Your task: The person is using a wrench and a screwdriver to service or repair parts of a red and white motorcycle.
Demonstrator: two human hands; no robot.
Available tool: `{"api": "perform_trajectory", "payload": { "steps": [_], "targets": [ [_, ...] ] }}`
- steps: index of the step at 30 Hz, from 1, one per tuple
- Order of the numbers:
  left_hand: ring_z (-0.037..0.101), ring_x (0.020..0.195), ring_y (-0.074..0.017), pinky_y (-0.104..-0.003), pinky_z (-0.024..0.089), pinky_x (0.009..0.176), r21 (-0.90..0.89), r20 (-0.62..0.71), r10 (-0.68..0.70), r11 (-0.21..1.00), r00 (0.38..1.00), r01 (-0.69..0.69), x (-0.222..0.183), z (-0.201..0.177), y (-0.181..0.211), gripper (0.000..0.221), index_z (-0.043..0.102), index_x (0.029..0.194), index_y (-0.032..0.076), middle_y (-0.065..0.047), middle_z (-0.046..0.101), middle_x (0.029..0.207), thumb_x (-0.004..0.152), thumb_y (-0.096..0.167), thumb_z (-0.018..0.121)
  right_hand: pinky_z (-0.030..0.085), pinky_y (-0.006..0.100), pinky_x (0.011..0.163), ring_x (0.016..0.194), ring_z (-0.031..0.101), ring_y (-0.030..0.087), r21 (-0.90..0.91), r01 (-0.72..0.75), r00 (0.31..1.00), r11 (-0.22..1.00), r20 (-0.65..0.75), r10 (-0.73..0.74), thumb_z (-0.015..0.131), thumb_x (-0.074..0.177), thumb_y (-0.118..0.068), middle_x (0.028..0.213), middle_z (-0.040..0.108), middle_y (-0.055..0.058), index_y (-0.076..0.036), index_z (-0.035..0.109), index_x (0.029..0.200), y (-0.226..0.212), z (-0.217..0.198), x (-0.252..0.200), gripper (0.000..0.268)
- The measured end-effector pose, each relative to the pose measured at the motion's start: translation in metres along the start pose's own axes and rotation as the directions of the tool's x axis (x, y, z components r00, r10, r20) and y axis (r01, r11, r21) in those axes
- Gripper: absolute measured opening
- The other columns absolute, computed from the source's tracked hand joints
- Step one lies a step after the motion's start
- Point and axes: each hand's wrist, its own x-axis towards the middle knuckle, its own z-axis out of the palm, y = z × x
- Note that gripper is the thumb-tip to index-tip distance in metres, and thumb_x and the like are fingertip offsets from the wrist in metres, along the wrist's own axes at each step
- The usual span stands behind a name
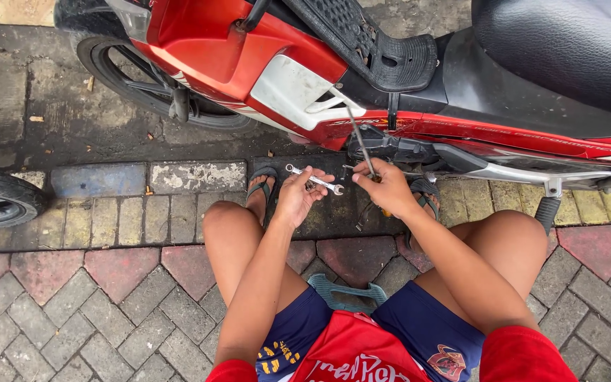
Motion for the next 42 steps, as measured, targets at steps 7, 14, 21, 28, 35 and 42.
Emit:
{"api": "perform_trajectory", "payload": {
  "steps": [7, 14, 21, 28, 35, 42],
  "targets": [
    [0.074, 0.064, -0.025, -0.025, 0.054, 0.052, -0.002, 0.046, -0.002, 1.0, 0.999, 0.002, 0.002, 0.007, -0.005, 0.034, 0.068, 0.109, -0.006, -0.032, 0.074, 0.105, 0.107, 0.026, 0.055, 0.041, 0.022, 0.033, 0.041, 0.049, 0.008, 0.062, -0.135, 0.987, 0.989, 0.099, 0.129, 0.068, 0.09, -0.004, 0.087, 0.07, 0.017, 0.006, 0.07, 0.109, -0.018, 0.013, -0.024, 0.021],
    [0.042, 0.035, -0.0128, -0.021, 0.03, 0.033, 0.031, -0.056, -0.026, 0.999, 0.998, 0.027, 0.022, -0.015, -0.019, 0.03, 0.064, 0.099, 0.002, -0.02, 0.063, 0.068, 0.107, 0.028, 0.053, 0.045, 0.026, 0.041, 0.046, 0.049, 0.007, 0.337, -0.253, 0.957, 0.907, 0.227, 0.182, 0.064, 0.094, -0.001, 0.095, 0.068, 0.018, 0.012, 0.056, 0.13, -0.01, 0.01, -0.019, 0.039],
    [0.035, 0.028, -0.0106, -0.022, 0.024, 0.028, 0.05, -0.105, -0.043, 0.998, 0.994, 0.048, 0.021, -0.017, -0.018, 0.035, 0.061, 0.094, 0.0, -0.018, 0.056, 0.059, 0.108, 0.03, 0.051, 0.054, 0.034, 0.05, 0.054, 0.057, 0.013, 0.577, -0.259, 0.963, 0.775, 0.21, 0.166, 0.063, 0.095, 0.0, 0.101, 0.067, 0.023, 0.008, 0.051, 0.135, -0.006, -0.006, -0.008, 0.043],
    [0.037, 0.028, -0.011, -0.021, 0.024, 0.028, 0.072, -0.127, -0.056, 0.995, 0.99, 0.065, 0.016, -0.008, -0.012, 0.044, 0.063, 0.09, -0.001, -0.021, 0.061, 0.06, 0.109, 0.035, 0.047, 0.051, 0.031, 0.048, 0.053, 0.054, 0.012, 0.582, -0.268, 0.963, 0.768, 0.185, 0.197, 0.064, 0.095, -0.001, 0.099, 0.069, 0.022, 0.008, 0.05, 0.134, 0.002, -0.009, -0.005, 0.042],
    [0.032, 0.028, -0.0104, -0.021, 0.022, 0.029, 0.088, -0.143, 0.018, 0.996, 0.99, -0.005, 0.022, -0.016, -0.013, 0.043, 0.065, 0.088, -0.001, -0.012, 0.049, 0.053, 0.108, 0.035, 0.052, 0.045, 0.027, 0.041, 0.048, 0.05, 0.009, 0.517, -0.24, 0.97, 0.822, 0.159, 0.182, 0.065, 0.095, -0.002, 0.093, 0.068, 0.019, 0.007, 0.055, 0.13, -0.002, -0.008, -0.005, 0.038],
    [0.031, 0.028, -0.0102, -0.021, 0.022, 0.029, 0.065, -0.157, 0.055, 0.997, 0.986, -0.045, 0.019, -0.014, -0.003, 0.042, 0.065, 0.088, 0.001, -0.009, 0.046, 0.052, 0.108, 0.035, 0.052, 0.047, 0.029, 0.037, 0.045, 0.051, 0.012, 0.234, -0.084, 0.993, 0.969, 0.104, 0.061, 0.054, 0.108, -0.02, 0.086, 0.068, 0.02, 0.006, 0.062, 0.129, -0.029, 0.007, -0.002, 0.035]
  ]
}}
